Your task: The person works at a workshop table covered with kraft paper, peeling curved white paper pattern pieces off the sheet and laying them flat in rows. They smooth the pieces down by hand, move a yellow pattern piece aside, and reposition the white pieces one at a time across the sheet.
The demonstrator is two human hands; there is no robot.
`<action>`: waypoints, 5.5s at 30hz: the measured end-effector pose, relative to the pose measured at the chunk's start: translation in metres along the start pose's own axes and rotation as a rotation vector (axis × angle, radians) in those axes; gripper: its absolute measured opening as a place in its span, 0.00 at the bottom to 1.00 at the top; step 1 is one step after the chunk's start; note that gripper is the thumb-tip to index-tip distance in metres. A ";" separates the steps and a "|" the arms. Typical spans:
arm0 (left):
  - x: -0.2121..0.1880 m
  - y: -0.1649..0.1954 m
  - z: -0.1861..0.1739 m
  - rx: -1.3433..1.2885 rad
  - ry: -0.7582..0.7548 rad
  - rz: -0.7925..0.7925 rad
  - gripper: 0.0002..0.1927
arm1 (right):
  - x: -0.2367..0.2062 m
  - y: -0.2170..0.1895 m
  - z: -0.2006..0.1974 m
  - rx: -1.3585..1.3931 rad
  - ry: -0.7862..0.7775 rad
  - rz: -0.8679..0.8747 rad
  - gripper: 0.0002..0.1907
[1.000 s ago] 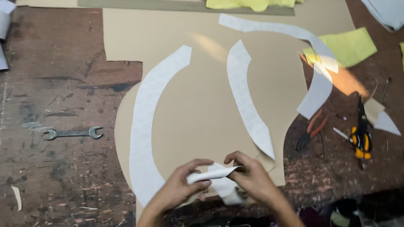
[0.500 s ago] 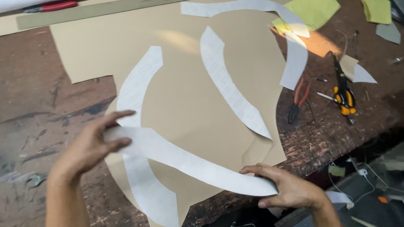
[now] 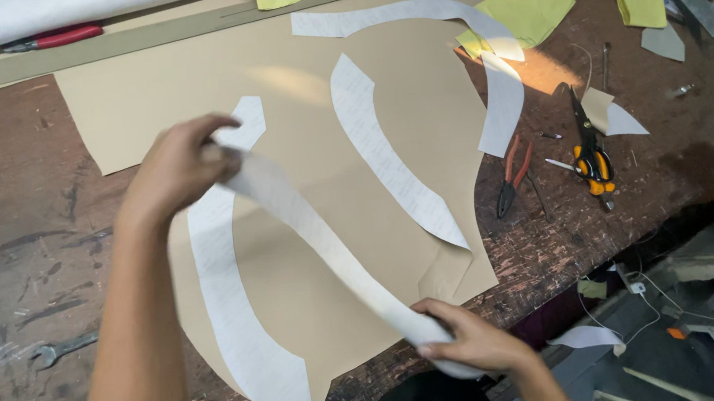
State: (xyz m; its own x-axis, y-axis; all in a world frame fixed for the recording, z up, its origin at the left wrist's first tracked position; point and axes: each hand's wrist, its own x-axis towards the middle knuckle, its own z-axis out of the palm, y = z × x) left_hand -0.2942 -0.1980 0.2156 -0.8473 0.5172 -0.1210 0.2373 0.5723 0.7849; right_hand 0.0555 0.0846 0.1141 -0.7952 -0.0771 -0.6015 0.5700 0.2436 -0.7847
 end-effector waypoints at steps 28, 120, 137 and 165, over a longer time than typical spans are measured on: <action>-0.156 -0.074 0.207 -0.285 0.190 -0.677 0.37 | 0.299 -0.092 -0.021 -0.450 0.659 -0.096 0.29; -0.130 -0.115 0.177 0.090 0.367 -0.568 0.15 | 0.409 -0.154 -0.034 -0.123 0.594 -0.227 0.11; -0.160 -0.161 0.189 0.495 0.186 -0.200 0.29 | 0.143 0.005 0.103 -0.699 0.114 -0.462 0.26; -0.163 -0.170 0.204 0.459 0.231 -0.129 0.39 | 0.089 0.058 0.068 -0.359 0.696 -0.283 0.21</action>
State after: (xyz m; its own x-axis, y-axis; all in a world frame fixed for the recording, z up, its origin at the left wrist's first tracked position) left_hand -0.1000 -0.2502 -0.0221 -0.9537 0.3000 -0.0210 0.2639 0.8683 0.4199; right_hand 0.0320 0.0267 0.0046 -0.9121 0.4046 -0.0663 0.3221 0.6072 -0.7263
